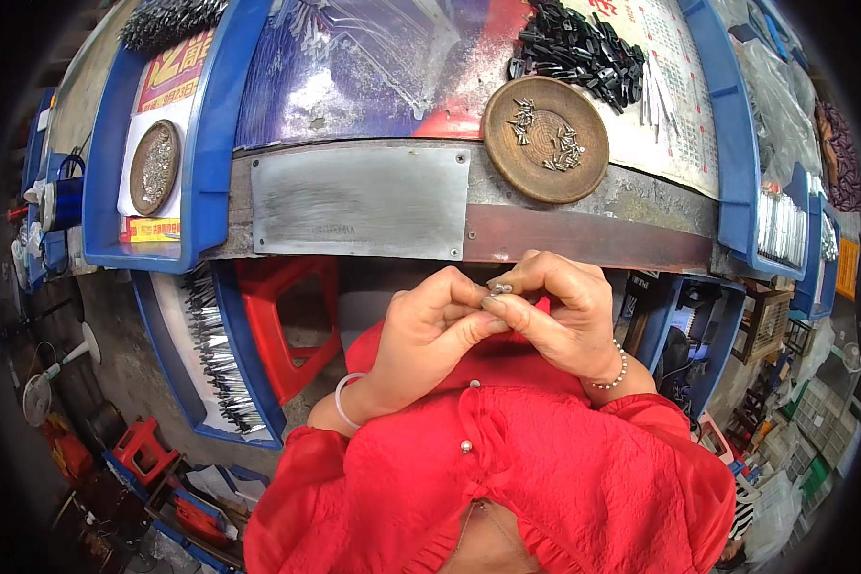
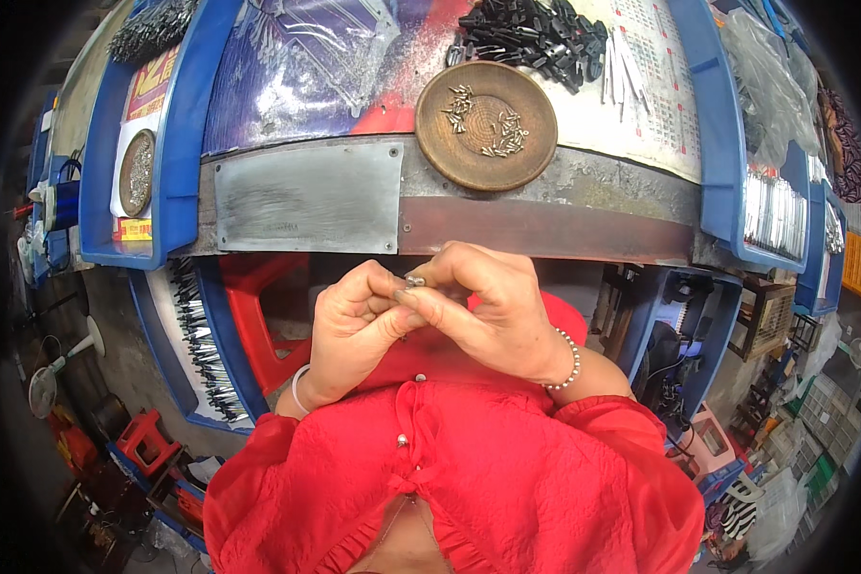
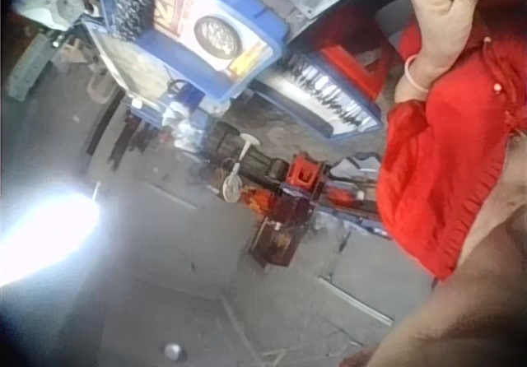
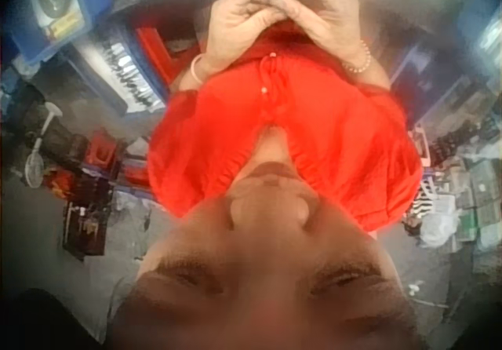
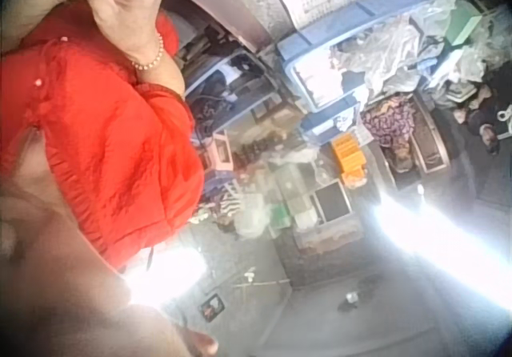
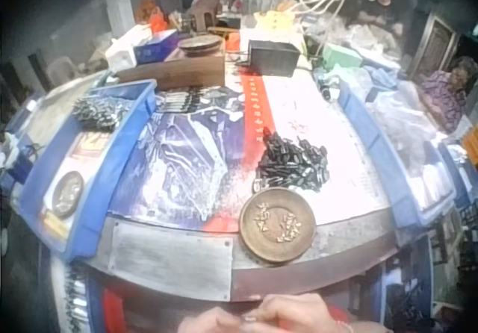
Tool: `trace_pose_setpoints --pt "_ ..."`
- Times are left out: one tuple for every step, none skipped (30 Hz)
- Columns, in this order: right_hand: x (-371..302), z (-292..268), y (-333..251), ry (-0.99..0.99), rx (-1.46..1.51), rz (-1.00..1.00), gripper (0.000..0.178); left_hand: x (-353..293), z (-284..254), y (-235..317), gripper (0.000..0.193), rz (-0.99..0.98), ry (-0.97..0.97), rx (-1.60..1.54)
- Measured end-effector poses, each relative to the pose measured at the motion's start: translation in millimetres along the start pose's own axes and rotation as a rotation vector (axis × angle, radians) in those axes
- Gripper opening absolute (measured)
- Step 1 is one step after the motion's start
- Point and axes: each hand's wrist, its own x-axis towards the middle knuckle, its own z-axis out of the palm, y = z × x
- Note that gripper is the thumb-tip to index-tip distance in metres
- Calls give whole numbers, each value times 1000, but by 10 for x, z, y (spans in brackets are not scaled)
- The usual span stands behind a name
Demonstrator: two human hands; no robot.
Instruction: Manually assembling small metal and plastic parts at a workstation.
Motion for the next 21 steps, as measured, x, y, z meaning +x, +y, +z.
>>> trace_pose_setpoints --pt "-1 2 2 0 -1 2 11 2 4 18 9 -15 -7 16" --pt "3 10 7 12 10 1 10 5 13 30 9 -15 -6 14" --pt "5 17 7 25 20 -1 10 7 23 42 9 -12 1 -19" --pt "6 25 2 25 20 0 10 8 32 46 8 -8 7 -53" --pt "14 40 1 37 22 -11 10 7 31 40 8 -7 8 -54" --pt "20 48 1 50 23 -23 10 7 34 32 8 10 19 -61" --pt "25 46 -6 49 23 -22 10 6 35 26 8 26 30 -67" --pt "30 39 -22 44 13 -25 10 3 40 19 8 26 31 -67" --pt "32 35 -29 39 4 -28 9 0 41 7 8 44 32 -67" --pt "32 36 -25 38 5 -28 9 -4 40 -5 7 61 34 -68" --pt "30 35 -19 33 0 -47 9 -11 41 -17 7 60 33 -68" --pt "31 32 -14 28 -4 -67 9 -19 39 -29 7 58 32 -79" --pt "37 18 -9 30 -4 -66 9 -25 37 -37 7 55 32 -90" --pt "47 -4 2 -5 -19 -70 10 -32 28 -44 7 54 33 -90" --pt "50 -17 6 -40 -33 -74 10 -40 16 -46 7 31 20 -93" --pt "46 -17 3 -41 -32 -74 10 -46 11 -47 7 7 8 -96" --pt "40 -15 0 -38 -10 -23 11 -42 23 -37 7 7 9 -96" --pt "35 -10 -1 -37 11 28 12 -31 48 -11 7 -2 24 -95" --pt "28 -3 6 -40 13 28 12 -22 63 10 7 -10 39 -95" --pt "15 4 16 -17 43 47 12 -18 62 25 7 -11 41 -95" --pt "6 10 27 6 73 66 13 -13 53 40 8 -33 24 -18"
